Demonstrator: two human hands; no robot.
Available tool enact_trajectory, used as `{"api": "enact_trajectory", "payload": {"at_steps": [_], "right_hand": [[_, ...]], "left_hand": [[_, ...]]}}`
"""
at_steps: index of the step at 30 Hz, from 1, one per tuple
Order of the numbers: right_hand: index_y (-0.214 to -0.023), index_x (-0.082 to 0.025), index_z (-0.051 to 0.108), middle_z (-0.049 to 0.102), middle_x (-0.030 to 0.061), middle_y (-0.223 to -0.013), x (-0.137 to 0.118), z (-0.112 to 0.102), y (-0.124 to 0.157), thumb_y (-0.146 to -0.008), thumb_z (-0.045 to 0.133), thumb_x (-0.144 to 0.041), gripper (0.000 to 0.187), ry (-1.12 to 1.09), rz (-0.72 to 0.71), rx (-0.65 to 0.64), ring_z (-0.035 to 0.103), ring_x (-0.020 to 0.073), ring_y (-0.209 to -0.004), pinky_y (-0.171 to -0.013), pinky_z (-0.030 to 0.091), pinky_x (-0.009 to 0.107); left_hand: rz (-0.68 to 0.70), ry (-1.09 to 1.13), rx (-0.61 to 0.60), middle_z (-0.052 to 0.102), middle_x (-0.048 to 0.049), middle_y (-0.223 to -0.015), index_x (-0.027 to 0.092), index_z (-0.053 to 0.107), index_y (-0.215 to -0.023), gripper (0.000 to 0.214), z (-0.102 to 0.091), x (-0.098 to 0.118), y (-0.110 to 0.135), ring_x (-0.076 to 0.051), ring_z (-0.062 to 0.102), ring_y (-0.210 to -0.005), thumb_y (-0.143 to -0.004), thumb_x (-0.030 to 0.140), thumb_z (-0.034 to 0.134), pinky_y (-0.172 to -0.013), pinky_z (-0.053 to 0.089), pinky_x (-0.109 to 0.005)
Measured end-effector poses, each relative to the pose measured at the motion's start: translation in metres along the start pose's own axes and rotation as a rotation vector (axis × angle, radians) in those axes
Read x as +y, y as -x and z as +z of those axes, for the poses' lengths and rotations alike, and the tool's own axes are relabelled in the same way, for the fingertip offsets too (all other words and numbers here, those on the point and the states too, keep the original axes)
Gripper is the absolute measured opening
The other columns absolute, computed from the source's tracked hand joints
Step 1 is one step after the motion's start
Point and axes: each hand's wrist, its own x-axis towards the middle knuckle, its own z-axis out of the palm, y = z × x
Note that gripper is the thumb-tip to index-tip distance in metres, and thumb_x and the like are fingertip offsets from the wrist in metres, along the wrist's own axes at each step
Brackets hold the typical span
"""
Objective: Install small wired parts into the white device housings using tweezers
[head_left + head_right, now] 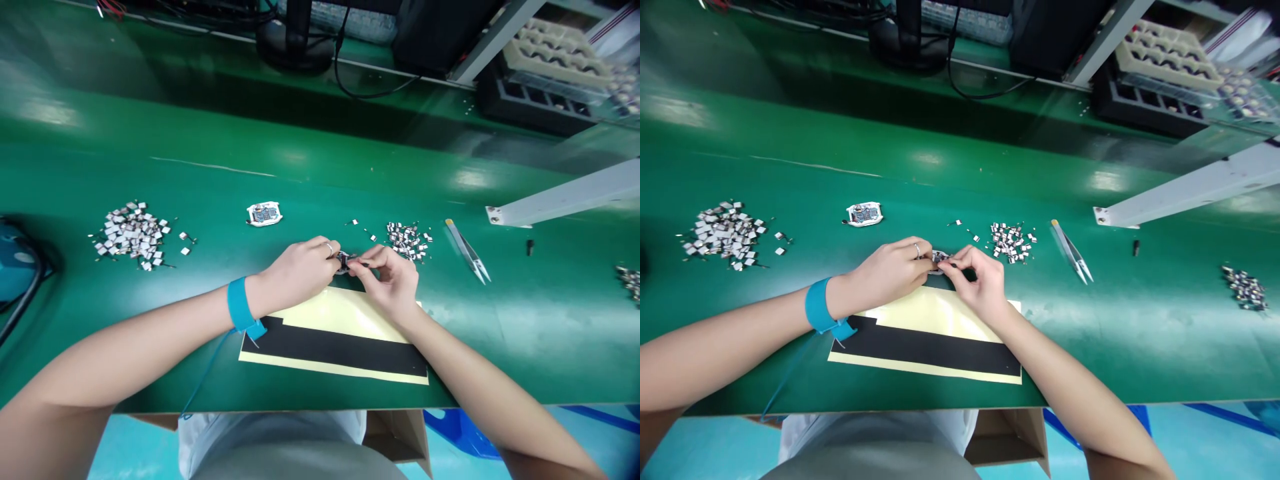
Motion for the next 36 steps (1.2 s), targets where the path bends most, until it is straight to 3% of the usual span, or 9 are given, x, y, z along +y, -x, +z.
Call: {"api": "enact_trajectory", "payload": {"at_steps": [7, 11, 14, 17, 21, 23, 25, 30, 36], "right_hand": [[-0.064, -0.020, 0.040, 0.056, -0.0014, -0.063, 0.000, 0.000, -0.005, -0.073, 0.060, -0.021, 0.022, -0.015, 0.012, 0.022, 0.057, 0.0118, -0.055, -0.050, 0.046, 0.026], [-0.074, -0.023, 0.033, 0.050, -0.0019, -0.068, 0.002, -0.013, -0.012, -0.083, 0.046, -0.024, 0.016, 0.009, -0.005, 0.162, 0.055, 0.0109, -0.062, -0.055, 0.046, 0.026], [-0.078, -0.022, 0.037, 0.050, -0.0017, -0.069, -0.002, -0.023, -0.016, -0.085, 0.042, -0.021, 0.008, 0.085, 0.007, 0.019, 0.054, 0.0098, -0.058, -0.053, 0.043, 0.024], [-0.075, -0.019, 0.047, 0.052, -0.0016, -0.065, -0.011, -0.028, -0.018, -0.082, 0.047, -0.017, 0.007, 0.186, 0.023, -0.189, 0.050, 0.0097, -0.053, -0.050, 0.038, 0.023], [-0.072, -0.019, 0.054, 0.058, -0.0009, -0.063, -0.019, -0.024, -0.012, -0.076, 0.058, -0.023, 0.007, 0.382, -0.042, -0.397, 0.052, 0.0129, -0.058, -0.053, 0.041, 0.024], [-0.075, -0.017, 0.055, 0.061, 0.0017, -0.068, -0.020, -0.020, -0.008, -0.077, 0.058, -0.027, 0.011, 0.575, -0.165, -0.416, 0.054, 0.0146, -0.063, -0.056, 0.045, 0.026], [-0.078, -0.014, 0.057, 0.062, 0.0048, -0.070, -0.020, -0.015, -0.004, -0.079, 0.056, -0.029, 0.015, 0.723, -0.287, -0.378, 0.054, 0.0160, -0.064, -0.058, 0.046, 0.028], [-0.082, -0.009, 0.061, 0.062, 0.0109, -0.074, -0.023, -0.009, -0.001, -0.084, 0.045, -0.017, 0.018, 0.871, -0.433, -0.284, 0.051, 0.0181, -0.062, -0.056, 0.043, 0.031], [-0.081, -0.008, 0.062, 0.063, 0.0095, -0.082, -0.033, -0.012, -0.002, -0.081, 0.046, -0.007, 0.016, 0.951, -0.498, -0.188, 0.047, 0.0151, -0.062, -0.055, 0.038, 0.027]], "left_hand": [[-0.009, 0.055, -0.093, 0.057, -0.0069, -0.087, 0.013, 0.061, -0.090, 0.018, -0.006, -0.001, 0.001, -0.017, 0.054, -0.083, -0.081, 0.012, 0.044, -0.076, 0.045, -0.029], [-0.184, 0.078, -0.036, 0.055, -0.0088, -0.091, 0.012, 0.051, -0.101, 0.026, -0.007, 0.008, 0.004, -0.021, 0.054, -0.085, -0.080, 0.026, 0.053, -0.071, 0.046, -0.032], [-0.282, 0.249, -0.027, 0.055, -0.0070, -0.092, 0.013, 0.044, -0.102, 0.038, -0.016, 0.008, 0.003, -0.019, 0.056, -0.081, -0.074, 0.033, 0.060, -0.064, 0.047, -0.029], [-0.283, 0.348, -0.068, 0.055, -0.0042, -0.093, 0.016, 0.041, -0.109, 0.041, -0.027, -0.001, 0.000, -0.017, 0.056, -0.083, -0.073, 0.021, 0.060, -0.067, 0.047, -0.028], [-0.100, 0.435, -0.183, 0.043, -0.0077, -0.127, 0.021, 0.024, -0.129, 0.063, -0.028, -0.016, -0.006, -0.021, 0.038, -0.119, -0.075, 0.011, 0.054, -0.093, 0.038, -0.035], [0.012, 0.488, -0.274, 0.033, -0.0085, -0.137, 0.021, 0.016, -0.133, 0.062, -0.021, -0.019, -0.007, -0.021, 0.025, -0.128, -0.081, 0.013, 0.048, -0.100, 0.031, -0.037], [0.034, 0.519, -0.296, 0.037, -0.0091, -0.134, 0.020, 0.015, -0.134, 0.061, -0.015, -0.019, -0.008, -0.020, 0.030, -0.126, -0.083, 0.019, 0.048, -0.100, 0.030, -0.037], [-0.193, 0.565, -0.087, 0.056, -0.0071, -0.108, 0.017, 0.034, -0.123, 0.061, -0.007, -0.011, -0.006, -0.017, 0.054, -0.099, -0.071, 0.027, 0.065, -0.084, 0.045, -0.029], [-0.210, 0.623, 0.129, 0.056, -0.0037, -0.097, 0.018, 0.041, -0.115, 0.056, 0.001, -0.003, -0.002, -0.013, 0.060, -0.081, -0.067, 0.025, 0.069, -0.072, 0.051, -0.025]]}}
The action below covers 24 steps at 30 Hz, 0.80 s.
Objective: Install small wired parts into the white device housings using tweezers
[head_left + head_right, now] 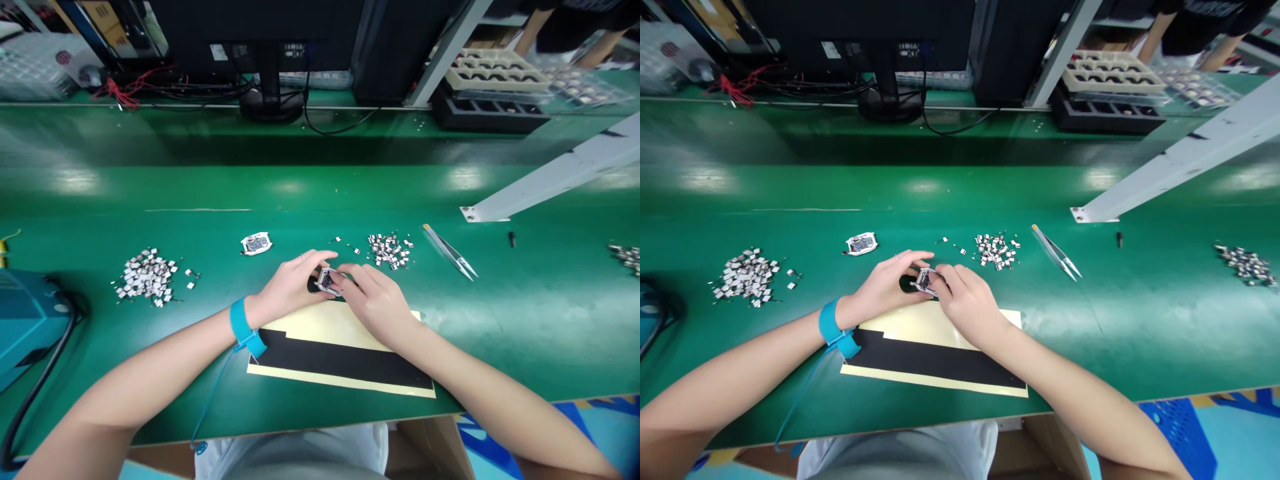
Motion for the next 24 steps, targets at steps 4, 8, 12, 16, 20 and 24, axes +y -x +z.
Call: {"api": "enact_trajectory", "payload": {"at_steps": [4, 8, 12, 16, 20, 24], "right_hand": [[-0.077, -0.009, 0.061, 0.062, 0.0082, -0.077, -0.002, -0.004, 0.000, -0.081, 0.047, -0.008, 0.014, 0.070, 0.000, 0.015, 0.045, 0.0145, -0.061, -0.055, 0.036, 0.027], [-0.073, -0.010, 0.059, 0.061, 0.0079, -0.074, -0.002, -0.003, 0.001, -0.081, 0.049, -0.009, 0.013, 0.086, 0.005, -0.039, 0.047, 0.0151, -0.065, -0.056, 0.037, 0.028], [-0.076, -0.010, 0.059, 0.059, 0.0065, -0.070, 0.001, -0.003, 0.002, -0.081, 0.046, -0.008, 0.014, 0.058, -0.007, -0.060, 0.047, 0.0151, -0.066, -0.057, 0.036, 0.028], [-0.076, -0.010, 0.059, 0.057, 0.0067, -0.067, 0.002, -0.006, -0.001, -0.081, 0.046, -0.009, 0.014, -0.069, -0.016, -0.016, 0.044, 0.0158, -0.063, -0.057, 0.034, 0.029], [-0.067, -0.015, 0.055, 0.053, 0.0024, -0.062, 0.003, -0.007, -0.004, -0.082, 0.047, -0.014, 0.017, -0.026, -0.040, -0.001, 0.042, 0.0140, -0.059, -0.054, 0.032, 0.028], [-0.062, -0.015, 0.052, 0.051, 0.0007, -0.060, 0.004, 0.002, -0.001, -0.080, 0.051, -0.015, 0.018, 0.020, -0.034, 0.038, 0.041, 0.0125, -0.057, -0.052, 0.031, 0.026]], "left_hand": [[0.042, 0.012, 0.079, 0.054, -0.0031, -0.095, 0.018, 0.042, -0.112, 0.053, 0.003, 0.001, 0.002, -0.014, 0.060, -0.084, -0.068, 0.027, 0.068, -0.072, 0.052, -0.024], [0.047, -0.036, 0.078, 0.053, -0.0034, -0.093, 0.018, 0.042, -0.111, 0.051, 0.004, 0.005, 0.003, -0.015, 0.060, -0.085, -0.067, 0.022, 0.068, -0.072, 0.052, -0.025], [0.028, -0.023, 0.026, 0.055, -0.0029, -0.091, 0.018, 0.043, -0.109, 0.050, 0.004, 0.008, 0.002, -0.014, 0.060, -0.081, -0.066, 0.022, 0.068, -0.071, 0.052, -0.025], [-0.006, 0.081, 0.013, 0.056, -0.0024, -0.093, 0.020, 0.041, -0.110, 0.053, 0.003, 0.010, 0.003, -0.012, 0.061, -0.078, -0.065, 0.021, 0.069, -0.071, 0.052, -0.024], [-0.077, 0.124, 0.000, 0.058, -0.0002, -0.090, 0.023, 0.041, -0.110, 0.053, 0.007, 0.005, 0.006, -0.013, 0.062, -0.076, -0.064, 0.021, 0.068, -0.069, 0.053, -0.024], [-0.076, 0.170, -0.002, 0.059, 0.0006, -0.087, 0.022, 0.042, -0.109, 0.055, 0.014, 0.000, 0.005, -0.013, 0.061, -0.074, -0.061, 0.016, 0.067, -0.068, 0.053, -0.025]]}}
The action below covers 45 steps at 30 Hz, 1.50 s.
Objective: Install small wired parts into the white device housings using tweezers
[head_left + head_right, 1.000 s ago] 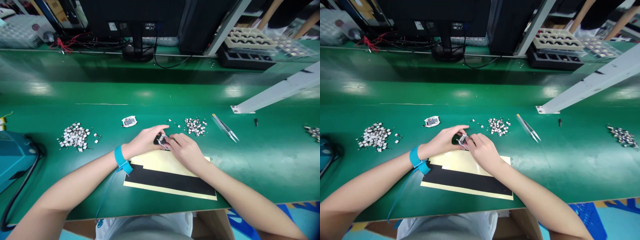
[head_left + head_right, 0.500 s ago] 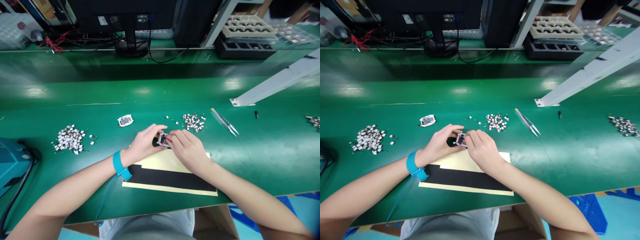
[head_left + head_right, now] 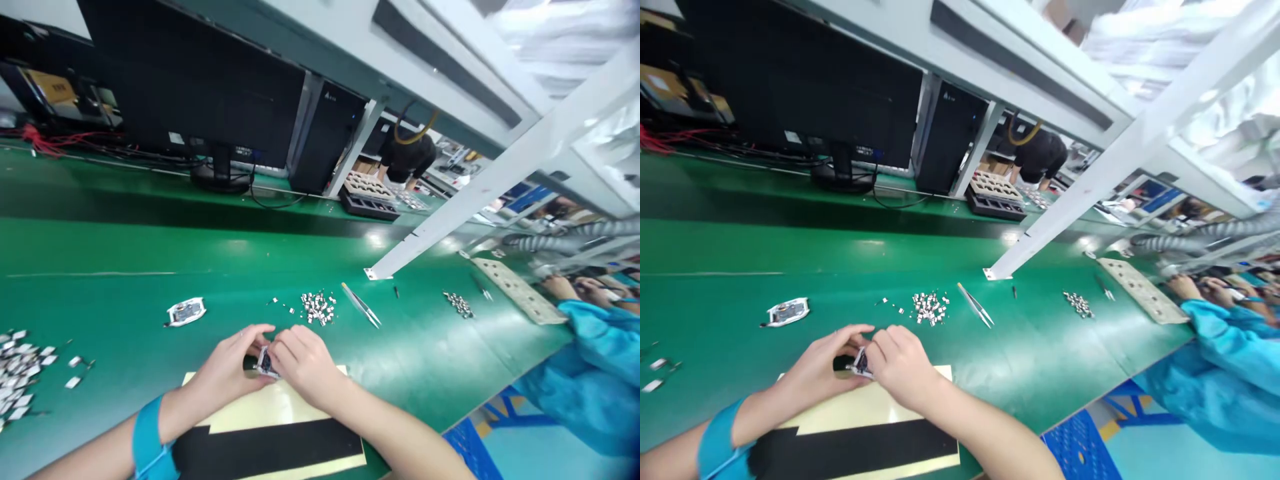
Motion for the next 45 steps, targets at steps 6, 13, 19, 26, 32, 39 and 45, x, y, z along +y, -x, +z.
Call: {"api": "enact_trajectory", "payload": {"at_steps": [6, 13, 19, 26, 32, 39, 45], "right_hand": [[-0.070, -0.014, 0.057, 0.060, 0.0021, -0.070, -0.006, 0.004, 0.003, -0.086, 0.045, -0.018, 0.020, -0.190, 0.079, 0.057, 0.048, 0.0108, -0.062, -0.056, 0.039, 0.023], [-0.095, -0.009, 0.059, 0.064, 0.0089, -0.085, -0.003, -0.007, 0.003, -0.086, 0.040, -0.011, 0.022, -0.316, 0.063, -0.052, 0.052, 0.0149, -0.072, -0.065, 0.045, 0.027], [-0.081, -0.009, 0.063, 0.064, 0.0074, -0.076, -0.004, -0.010, 0.000, -0.083, 0.044, -0.008, 0.019, -0.121, 0.052, -0.021, 0.050, 0.0147, -0.064, -0.056, 0.042, 0.027], [-0.076, -0.015, 0.061, 0.059, 0.0041, -0.077, -0.006, -0.001, -0.001, -0.079, 0.054, -0.012, 0.008, -0.488, 0.328, 0.047, 0.050, 0.0127, -0.071, -0.062, 0.042, 0.026], [-0.067, -0.017, 0.058, 0.054, 0.0007, -0.074, -0.008, 0.007, 0.000, -0.074, 0.060, -0.013, 0.008, -0.924, 0.574, 0.114, 0.053, 0.0112, -0.073, -0.065, 0.043, 0.026], [-0.064, -0.015, 0.055, 0.053, 0.0013, -0.071, -0.006, 0.012, -0.001, -0.075, 0.059, -0.015, 0.011, -0.948, 0.565, 0.109, 0.052, 0.0102, -0.066, -0.054, 0.042, 0.023], [-0.073, -0.017, 0.059, 0.059, 0.0026, -0.073, 0.006, 0.005, -0.003, -0.076, 0.057, -0.017, 0.004, -0.704, 0.353, 0.006, 0.051, 0.0132, -0.069, -0.064, 0.039, 0.029]], "left_hand": [[0.017, 0.018, 0.017, 0.057, 0.0005, -0.086, 0.021, 0.042, -0.108, 0.051, 0.000, 0.006, 0.003, -0.012, 0.059, -0.072, -0.063, 0.022, 0.067, -0.065, 0.051, -0.024], [0.003, -0.010, 0.011, 0.054, -0.0011, -0.086, 0.018, 0.045, -0.105, 0.053, -0.001, 0.007, 0.004, -0.013, 0.056, -0.071, -0.061, 0.030, 0.070, -0.066, 0.049, -0.024], [0.016, -0.020, 0.010, 0.052, -0.0010, -0.085, 0.017, 0.044, -0.105, 0.053, -0.001, 0.006, 0.004, -0.012, 0.055, -0.071, -0.060, 0.024, 0.071, -0.064, 0.048, -0.025], [0.038, 0.090, 0.068, 0.054, 0.0015, -0.083, 0.021, 0.043, -0.104, 0.051, -0.001, 0.007, 0.005, -0.010, 0.056, -0.068, -0.063, 0.028, 0.071, -0.064, 0.050, -0.022], [0.046, 0.141, 0.126, 0.055, 0.0001, -0.086, 0.019, 0.045, -0.103, 0.050, -0.002, 0.009, 0.007, -0.010, 0.058, -0.071, -0.061, 0.024, 0.073, -0.066, 0.051, -0.023], [0.037, 0.142, 0.149, 0.054, -0.0003, -0.085, 0.017, 0.048, -0.095, 0.044, -0.003, 0.010, 0.007, -0.010, 0.058, -0.070, -0.059, 0.021, 0.072, -0.064, 0.052, -0.022], [0.008, 0.100, 0.149, 0.054, -0.0003, -0.084, 0.018, 0.049, -0.092, 0.040, -0.005, 0.013, 0.006, -0.010, 0.058, -0.070, -0.060, 0.026, 0.071, -0.064, 0.053, -0.024]]}}
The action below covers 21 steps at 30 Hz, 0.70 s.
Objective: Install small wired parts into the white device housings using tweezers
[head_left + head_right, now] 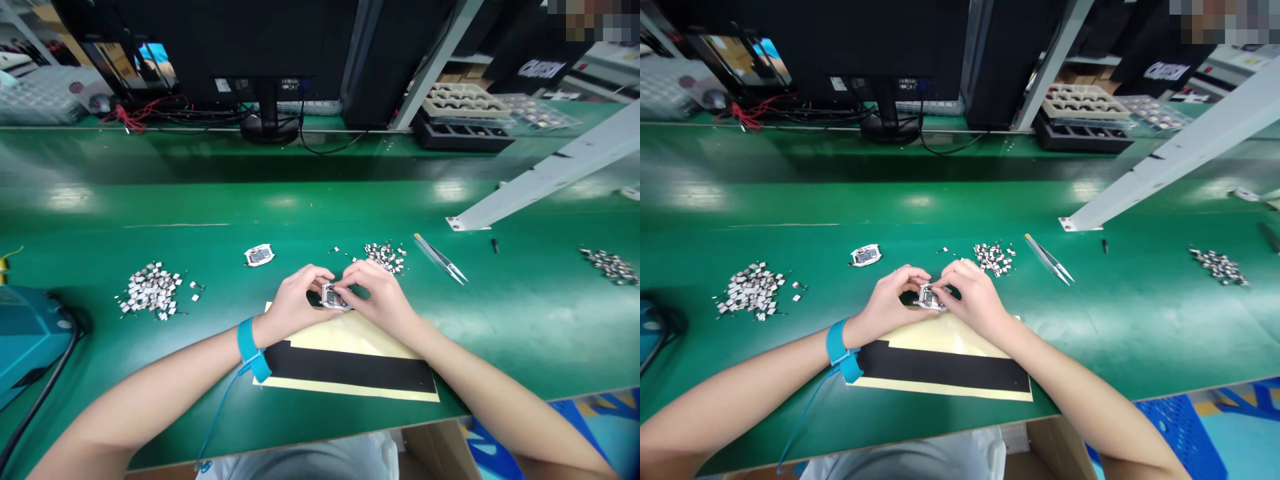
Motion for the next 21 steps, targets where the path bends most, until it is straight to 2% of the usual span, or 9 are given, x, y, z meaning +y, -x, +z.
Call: {"api": "enact_trajectory", "payload": {"at_steps": [4, 8, 10, 12, 15, 21], "right_hand": [[-0.076, -0.016, 0.057, 0.060, 0.0031, -0.075, -0.0005, -0.0019, 0.0015, -0.079, 0.053, -0.017, 0.005, 0.232, -0.156, 0.014, 0.049, 0.0120, -0.068, -0.063, 0.039, 0.028], [-0.074, -0.017, 0.060, 0.061, 0.0026, -0.071, -0.0049, -0.0022, 0.0009, -0.083, 0.048, -0.019, 0.015, 0.450, -0.255, -0.073, 0.042, 0.0123, -0.062, -0.059, 0.035, 0.027], [-0.067, -0.016, 0.059, 0.059, 0.0024, -0.065, -0.0060, -0.0025, 0.0010, -0.084, 0.047, -0.019, 0.021, 0.534, -0.294, -0.075, 0.039, 0.0125, -0.060, -0.056, 0.033, 0.027], [-0.064, -0.017, 0.059, 0.057, 0.0018, -0.061, -0.0055, -0.0024, 0.0017, -0.083, 0.047, -0.019, 0.023, 0.564, -0.309, -0.035, 0.038, 0.0122, -0.059, -0.054, 0.031, 0.026], [-0.069, -0.016, 0.060, 0.058, 0.0015, -0.063, -0.0038, -0.0018, 0.0024, -0.083, 0.049, -0.020, 0.018, 0.540, -0.305, 0.010, 0.039, 0.0117, -0.060, -0.055, 0.032, 0.026], [-0.063, -0.016, 0.058, 0.053, 0.0020, -0.061, -0.0077, -0.0035, -0.0073, -0.085, 0.044, -0.019, 0.026, 0.600, -0.350, -0.102, 0.037, 0.0123, -0.058, -0.054, 0.031, 0.026]], "left_hand": [[0.011, 0.026, -0.014, 0.054, 0.0005, -0.083, 0.018, 0.049, -0.093, 0.042, 0.0004, -0.0019, 0.0005, -0.009, 0.058, -0.068, -0.059, 0.024, 0.072, -0.064, 0.052, -0.022], [-0.016, -0.007, -0.021, 0.055, 0.0006, -0.083, 0.018, 0.049, -0.092, 0.040, 0.0029, -0.0063, 0.0014, -0.010, 0.057, -0.069, -0.059, 0.023, 0.072, -0.065, 0.052, -0.023], [-0.040, 0.008, -0.024, 0.056, 0.0002, -0.082, 0.018, 0.049, -0.091, 0.041, 0.0040, -0.0077, 0.0011, -0.010, 0.057, -0.069, -0.058, 0.023, 0.072, -0.065, 0.053, -0.024], [-0.053, 0.034, -0.026, 0.056, -0.0002, -0.082, 0.018, 0.049, -0.092, 0.042, 0.0047, -0.0082, 0.0004, -0.011, 0.057, -0.069, -0.058, 0.024, 0.073, -0.066, 0.052, -0.025], [-0.062, 0.070, -0.040, 0.057, -0.0007, -0.083, 0.017, 0.049, -0.093, 0.045, 0.0047, -0.0081, -0.0007, -0.010, 0.058, -0.069, -0.057, 0.026, 0.074, -0.067, 0.052, -0.025], [-0.082, 0.095, -0.084, 0.057, -0.0012, -0.084, 0.017, 0.048, -0.094, 0.045, 0.0021, -0.0084, -0.0010, -0.011, 0.058, -0.069, -0.057, 0.024, 0.073, -0.067, 0.052, -0.026]]}}
